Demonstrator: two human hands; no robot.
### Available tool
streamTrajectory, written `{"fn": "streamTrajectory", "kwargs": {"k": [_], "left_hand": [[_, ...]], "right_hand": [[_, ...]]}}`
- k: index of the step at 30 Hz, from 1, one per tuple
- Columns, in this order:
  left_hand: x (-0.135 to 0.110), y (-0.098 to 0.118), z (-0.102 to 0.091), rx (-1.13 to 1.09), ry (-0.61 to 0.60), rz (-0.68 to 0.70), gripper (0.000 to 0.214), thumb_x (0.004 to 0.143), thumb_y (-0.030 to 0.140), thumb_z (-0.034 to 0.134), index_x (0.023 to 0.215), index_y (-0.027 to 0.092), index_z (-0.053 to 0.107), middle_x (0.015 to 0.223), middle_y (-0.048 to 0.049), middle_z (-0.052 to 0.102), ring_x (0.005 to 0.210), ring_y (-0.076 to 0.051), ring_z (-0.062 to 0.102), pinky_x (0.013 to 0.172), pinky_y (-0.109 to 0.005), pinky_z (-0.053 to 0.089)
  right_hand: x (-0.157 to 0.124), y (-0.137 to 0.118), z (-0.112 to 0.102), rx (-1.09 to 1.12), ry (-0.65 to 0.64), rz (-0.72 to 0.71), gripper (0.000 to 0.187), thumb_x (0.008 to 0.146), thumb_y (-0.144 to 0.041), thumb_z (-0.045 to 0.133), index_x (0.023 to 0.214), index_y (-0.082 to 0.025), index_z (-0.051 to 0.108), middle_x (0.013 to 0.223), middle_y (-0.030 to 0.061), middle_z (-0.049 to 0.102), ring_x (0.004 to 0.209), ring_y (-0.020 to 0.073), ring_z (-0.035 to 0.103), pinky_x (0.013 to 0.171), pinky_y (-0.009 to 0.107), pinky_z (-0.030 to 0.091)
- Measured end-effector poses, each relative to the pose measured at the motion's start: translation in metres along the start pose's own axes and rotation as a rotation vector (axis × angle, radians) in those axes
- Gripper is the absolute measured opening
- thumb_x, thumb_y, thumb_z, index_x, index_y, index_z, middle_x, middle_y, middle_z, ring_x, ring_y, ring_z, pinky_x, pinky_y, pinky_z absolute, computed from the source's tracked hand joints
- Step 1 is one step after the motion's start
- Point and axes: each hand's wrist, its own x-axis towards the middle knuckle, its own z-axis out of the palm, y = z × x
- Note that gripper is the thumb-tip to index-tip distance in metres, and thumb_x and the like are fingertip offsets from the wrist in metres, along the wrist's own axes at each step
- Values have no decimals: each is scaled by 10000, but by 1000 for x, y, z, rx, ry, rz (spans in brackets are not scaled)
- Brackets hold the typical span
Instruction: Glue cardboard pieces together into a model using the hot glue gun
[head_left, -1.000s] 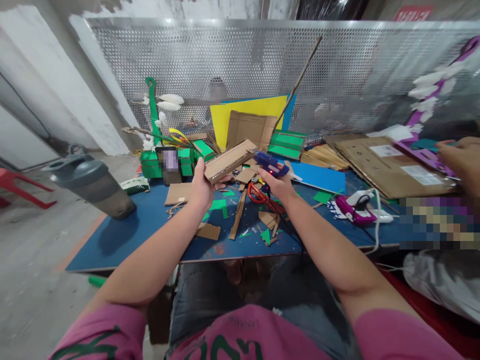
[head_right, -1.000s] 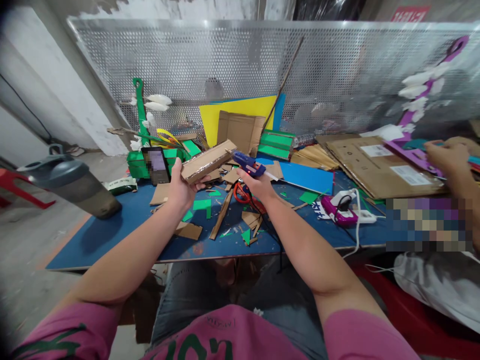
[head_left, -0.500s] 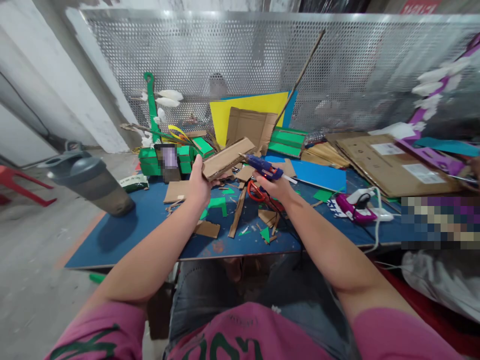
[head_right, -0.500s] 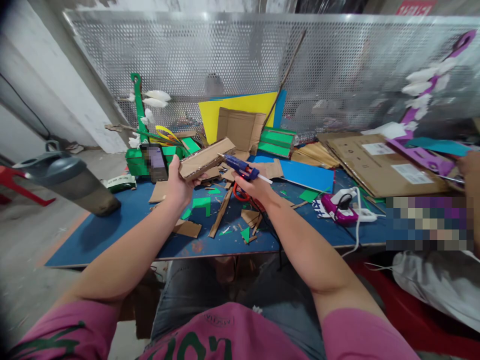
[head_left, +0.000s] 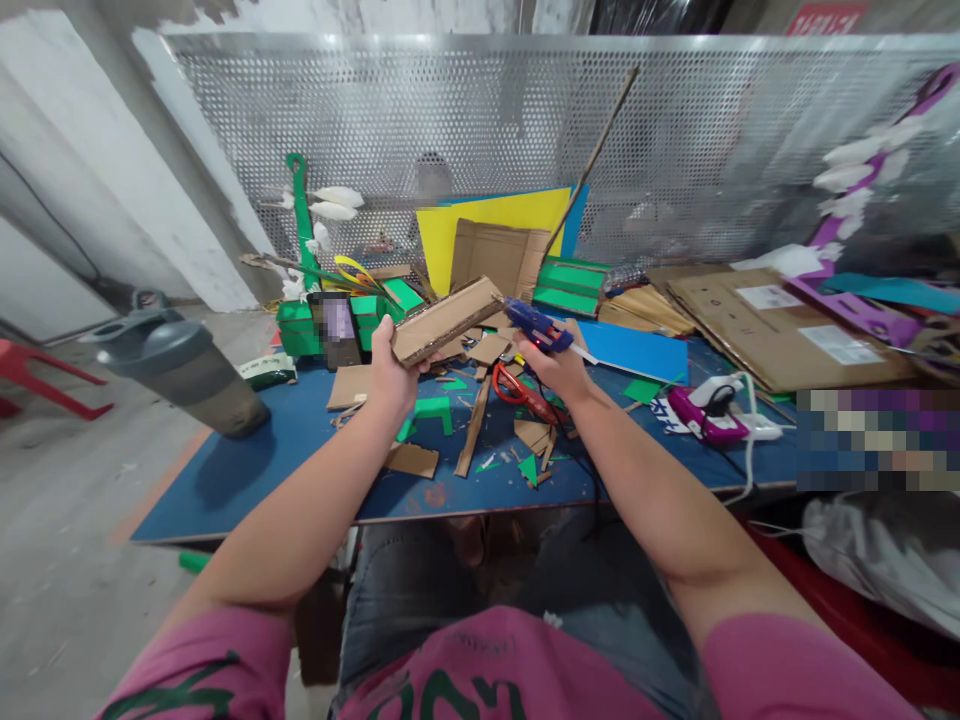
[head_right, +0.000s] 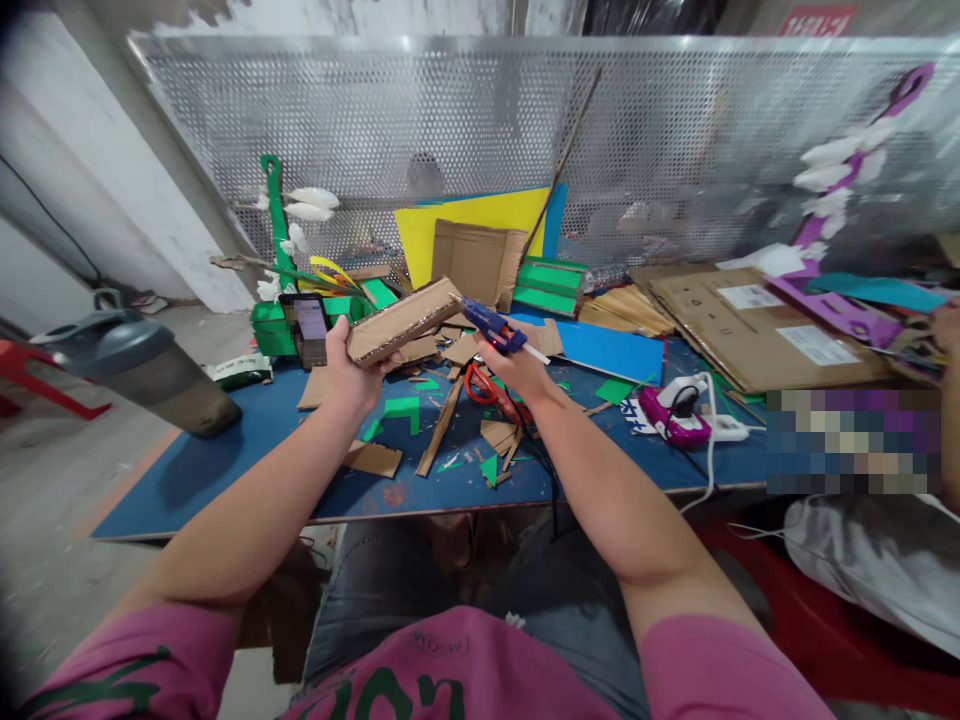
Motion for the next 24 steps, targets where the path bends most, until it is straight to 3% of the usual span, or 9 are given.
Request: {"fn": "streamTrajectory", "kwargs": {"k": [6,14,20,24], "left_hand": [[3,1,-3,-75,-2,-70,628,890,813,619,1047,219,753,845,-37,791,599,-163,725,446,-233,476],[-3,6,-6,-48,-107,-20,653,878,793,628,1115,209,800,1019,-117,819,801,-240,796,558,-301,627],[-8,6,-5,6,-211,12,765,876,880,605,1172,207,815,1078,-137,835,944,-309,827,540,-304,585],[-15,7,-2,83,-246,61,760,864,905,632,1158,232,830,1176,-140,833,1096,-343,809,715,-357,642]], "right_hand": [[3,10,3,44,118,55,373,944,-575,768,763,-259,692,709,12,658,700,225,597,764,406,577],[6,23,7,297,199,304,495,782,-683,871,920,-216,779,809,29,727,838,249,704,834,405,612],[10,21,14,558,131,321,550,740,-757,888,833,-240,723,713,-7,658,644,177,612,664,360,565],[12,23,13,663,117,336,569,761,-797,858,871,-255,723,726,-16,649,595,151,581,599,335,524]]}}
